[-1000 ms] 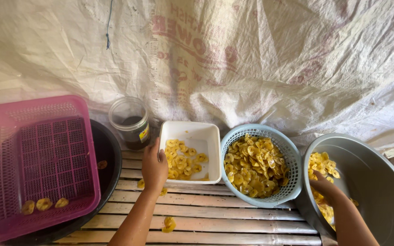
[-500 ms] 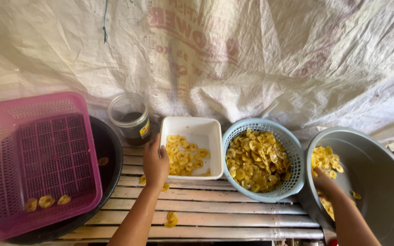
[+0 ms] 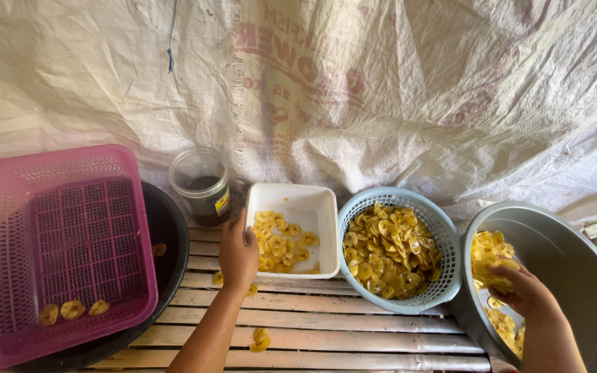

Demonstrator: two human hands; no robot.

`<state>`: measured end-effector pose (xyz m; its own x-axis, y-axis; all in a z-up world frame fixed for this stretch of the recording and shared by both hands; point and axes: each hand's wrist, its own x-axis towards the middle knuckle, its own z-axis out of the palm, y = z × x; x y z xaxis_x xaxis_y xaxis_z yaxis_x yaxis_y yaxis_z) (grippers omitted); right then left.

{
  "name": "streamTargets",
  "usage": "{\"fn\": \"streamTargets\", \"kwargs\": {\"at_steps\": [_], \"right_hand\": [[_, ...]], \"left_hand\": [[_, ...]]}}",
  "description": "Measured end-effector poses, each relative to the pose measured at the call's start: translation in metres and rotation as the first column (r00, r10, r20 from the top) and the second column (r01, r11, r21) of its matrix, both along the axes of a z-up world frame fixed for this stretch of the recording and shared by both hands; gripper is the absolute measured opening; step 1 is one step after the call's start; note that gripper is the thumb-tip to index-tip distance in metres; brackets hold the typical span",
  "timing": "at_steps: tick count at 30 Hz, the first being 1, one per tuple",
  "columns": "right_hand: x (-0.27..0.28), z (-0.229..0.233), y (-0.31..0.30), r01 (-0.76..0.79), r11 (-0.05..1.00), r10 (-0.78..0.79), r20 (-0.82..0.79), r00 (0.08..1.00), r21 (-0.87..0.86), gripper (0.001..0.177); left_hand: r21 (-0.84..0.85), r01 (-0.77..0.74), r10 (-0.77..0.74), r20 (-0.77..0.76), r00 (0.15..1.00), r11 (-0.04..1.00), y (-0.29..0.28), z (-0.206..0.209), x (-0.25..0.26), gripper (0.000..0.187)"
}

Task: The person sorts dried fruit slices into containers by hand and using a small scoop to transfer liquid between jars.

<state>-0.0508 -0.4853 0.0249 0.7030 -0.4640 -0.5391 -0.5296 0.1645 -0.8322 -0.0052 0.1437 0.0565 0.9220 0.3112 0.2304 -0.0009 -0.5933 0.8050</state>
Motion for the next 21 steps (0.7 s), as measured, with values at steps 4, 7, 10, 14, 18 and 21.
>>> {"fn": "streamTargets", "kwargs": {"at_steps": [4,7,10,14,18,21], "right_hand": [[0.02,-0.001,0.017,-0.171,0.957,0.111,-0.249,0.962,-0.233,0.09],[0.039,-0.018,0.039,-0.352,0.861,0.212,-0.369,0.905,-0.368,0.098],[0.046,-0.029,0.048,-0.446,0.768,0.256,-0.419,0.871,-0.46,0.103],[0.039,-0.024,0.039,-0.562,0.74,0.277,-0.595,0.755,-0.368,0.097],[0.03,-0.042,0.045,-0.637,0.606,0.434,-0.474,0.766,-0.476,0.079],[0.033,-0.044,0.046,-0.621,0.617,0.616,-0.194,0.764,-0.484,0.066]], "left_hand": [[0.007,-0.006,0.006,-0.016,1.0,1.0,-0.002,0.001,-0.003,0.044],[-0.019,-0.007,0.006,-0.077,0.997,1.0,-0.002,0.005,-0.002,0.045],[0.001,-0.013,0.013,-0.032,0.999,1.0,-0.002,0.002,-0.002,0.045],[0.009,-0.019,0.019,-0.018,1.0,1.0,-0.001,0.0,0.001,0.046],[-0.003,-0.013,0.013,-0.018,1.0,1.0,-0.002,0.002,-0.002,0.044],[-0.002,-0.01,0.01,-0.012,1.0,1.0,-0.002,0.002,-0.002,0.044]]}}
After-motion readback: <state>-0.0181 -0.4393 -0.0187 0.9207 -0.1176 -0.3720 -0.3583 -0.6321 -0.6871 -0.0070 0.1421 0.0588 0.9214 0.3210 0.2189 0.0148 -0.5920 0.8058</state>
